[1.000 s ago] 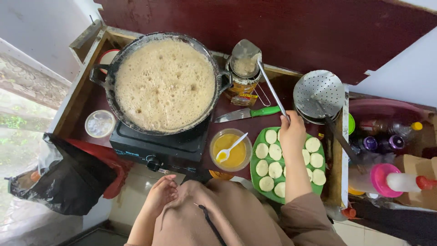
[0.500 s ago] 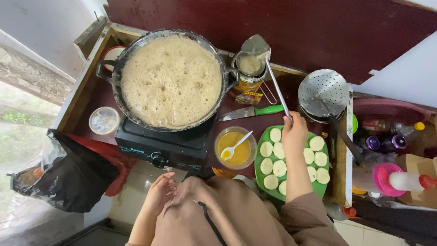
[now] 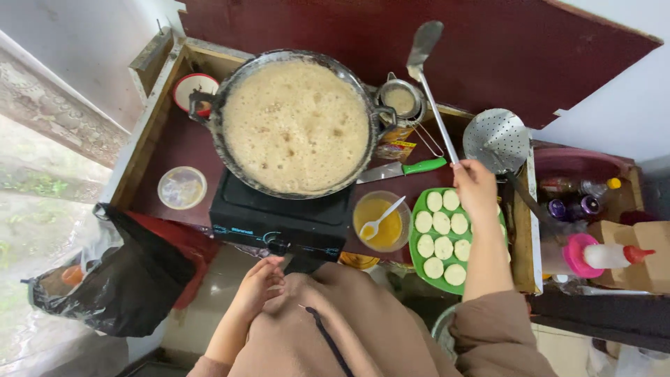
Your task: Stirring a thick mixture in a large pan on a portable stove.
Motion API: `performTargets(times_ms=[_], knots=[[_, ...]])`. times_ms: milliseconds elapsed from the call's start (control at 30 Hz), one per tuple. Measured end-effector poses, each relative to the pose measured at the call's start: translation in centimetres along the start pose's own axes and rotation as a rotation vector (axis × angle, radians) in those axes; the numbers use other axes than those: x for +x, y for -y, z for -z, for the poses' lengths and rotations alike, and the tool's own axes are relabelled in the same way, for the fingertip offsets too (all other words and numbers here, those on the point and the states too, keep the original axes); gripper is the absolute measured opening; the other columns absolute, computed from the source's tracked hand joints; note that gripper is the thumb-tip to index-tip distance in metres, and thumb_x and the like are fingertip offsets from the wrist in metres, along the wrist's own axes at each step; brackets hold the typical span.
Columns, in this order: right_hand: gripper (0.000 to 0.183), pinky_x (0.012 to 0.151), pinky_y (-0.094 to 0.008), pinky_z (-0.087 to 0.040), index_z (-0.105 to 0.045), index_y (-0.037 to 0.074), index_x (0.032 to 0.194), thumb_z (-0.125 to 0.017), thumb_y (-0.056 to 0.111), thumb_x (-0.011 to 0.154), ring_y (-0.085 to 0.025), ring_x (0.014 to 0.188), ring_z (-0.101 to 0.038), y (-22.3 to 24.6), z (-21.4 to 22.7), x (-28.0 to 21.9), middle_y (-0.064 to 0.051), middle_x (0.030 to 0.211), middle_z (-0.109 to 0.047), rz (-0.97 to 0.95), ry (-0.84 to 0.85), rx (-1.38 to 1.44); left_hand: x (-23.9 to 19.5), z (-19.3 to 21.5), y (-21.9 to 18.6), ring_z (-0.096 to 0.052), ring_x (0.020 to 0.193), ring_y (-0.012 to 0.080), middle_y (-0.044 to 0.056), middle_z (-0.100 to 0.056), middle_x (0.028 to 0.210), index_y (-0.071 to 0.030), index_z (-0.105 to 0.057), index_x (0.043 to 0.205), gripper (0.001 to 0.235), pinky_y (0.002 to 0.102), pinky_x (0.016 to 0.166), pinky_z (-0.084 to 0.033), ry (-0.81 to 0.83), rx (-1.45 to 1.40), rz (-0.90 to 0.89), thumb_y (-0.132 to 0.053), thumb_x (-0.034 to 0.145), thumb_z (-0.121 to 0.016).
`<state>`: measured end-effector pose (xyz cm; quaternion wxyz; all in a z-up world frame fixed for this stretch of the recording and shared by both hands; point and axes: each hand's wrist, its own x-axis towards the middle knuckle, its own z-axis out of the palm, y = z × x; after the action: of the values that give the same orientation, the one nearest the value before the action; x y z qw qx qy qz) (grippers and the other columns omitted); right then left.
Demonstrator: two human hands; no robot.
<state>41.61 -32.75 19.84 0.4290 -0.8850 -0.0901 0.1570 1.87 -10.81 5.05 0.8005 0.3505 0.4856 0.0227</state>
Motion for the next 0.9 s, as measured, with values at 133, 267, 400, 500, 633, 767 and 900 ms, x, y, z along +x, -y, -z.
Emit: performTargets(times_ms=[133,267,400,500,633,767,900], knots=[[0.026,0.071,-0.037,-0.04,-0.07,0.009,0.117,-0.056,0.03,0.108,-0.02,0.074,-0.055,6.2,0.2,-3.2,-0.006,0.083,-0.064,0.155,-0.011,-0.326,-0.6,1.5,-1.1,-0.061,0.075,0.02,0.008,-0.061,0.084,-0.012,-0.07,0.117,0.025,0.035,0.068,-0.052,0.071,0.083,0.023,-0.019,0.101,-0.053],[0.024,0.077,-0.054,-0.055,-0.064,0.025,0.131,-0.055,0.033,0.109,-0.04,0.084,-0.074,8.8,-1.8,-4.0,-0.013,0.095,-0.073,0.334,-0.134,-0.884,2.8,4.7,1.9,-0.066,0.071,0.0235,0.009,-0.062,0.08,-0.01,-0.071,0.118,0.026,0.04,0.066,-0.059,0.138,0.053,0.024,-0.015,0.096,-0.058],[0.022,0.066,-0.049,-0.06,-0.066,0.014,0.125,-0.05,0.023,0.113,-0.039,0.071,-0.076,12.1,-3.5,-5.9,-0.021,0.082,-0.068,0.538,-0.206,-1.171,2.9,6.2,2.4,-0.072,0.075,0.0255,0.014,-0.067,0.087,-0.009,-0.071,0.12,0.027,0.043,0.065,-0.067,0.183,0.095,0.007,-0.019,0.098,-0.059],[0.023,0.069,-0.049,-0.061,-0.066,0.014,0.117,-0.046,0.025,0.114,-0.039,0.072,-0.077,13.5,-3.8,-8.6,-0.018,0.08,-0.069,0.588,-0.178,-1.277,2.9,7.3,2.9,-0.072,0.075,0.0246,0.013,-0.066,0.086,-0.009,-0.071,0.119,0.027,0.042,0.065,-0.067,0.205,0.108,0.011,-0.021,0.097,-0.06],[0.022,0.066,-0.055,-0.058,-0.064,0.02,0.121,-0.047,0.028,0.109,-0.045,0.073,-0.075,13.2,-4.6,-11.5,-0.02,0.08,-0.068,0.575,-0.125,-1.29,2.6,8.0,2.8,-0.071,0.075,0.0231,0.012,-0.065,0.086,-0.008,-0.071,0.119,0.027,0.04,0.064,-0.067,0.216,0.106,0.003,-0.021,0.097,-0.061],[0.021,0.066,-0.055,-0.06,-0.061,0.019,0.116,-0.042,0.026,0.108,-0.044,0.068,-0.075,14.8,-5.2,-16.1,-0.018,0.078,-0.066,0.666,0.01,-1.312,2.9,8.8,3.6,-0.071,0.076,0.0228,0.012,-0.065,0.087,-0.01,-0.07,0.119,0.027,0.04,0.066,-0.068,0.216,0.1,0.006,-0.022,0.097,-0.06],[0.022,0.063,-0.054,-0.06,-0.062,0.02,0.113,-0.043,0.031,0.108,-0.041,0.066,-0.074,15.2,-4.8,-19.6,-0.017,0.08,-0.065,0.695,0.046,-1.336,1.3,9.1,2.6,-0.07,0.077,0.0214,0.012,-0.065,0.088,-0.009,-0.07,0.12,0.029,0.039,0.068,-0.067,0.189,0.107,0.0,-0.024,0.097,-0.06]])
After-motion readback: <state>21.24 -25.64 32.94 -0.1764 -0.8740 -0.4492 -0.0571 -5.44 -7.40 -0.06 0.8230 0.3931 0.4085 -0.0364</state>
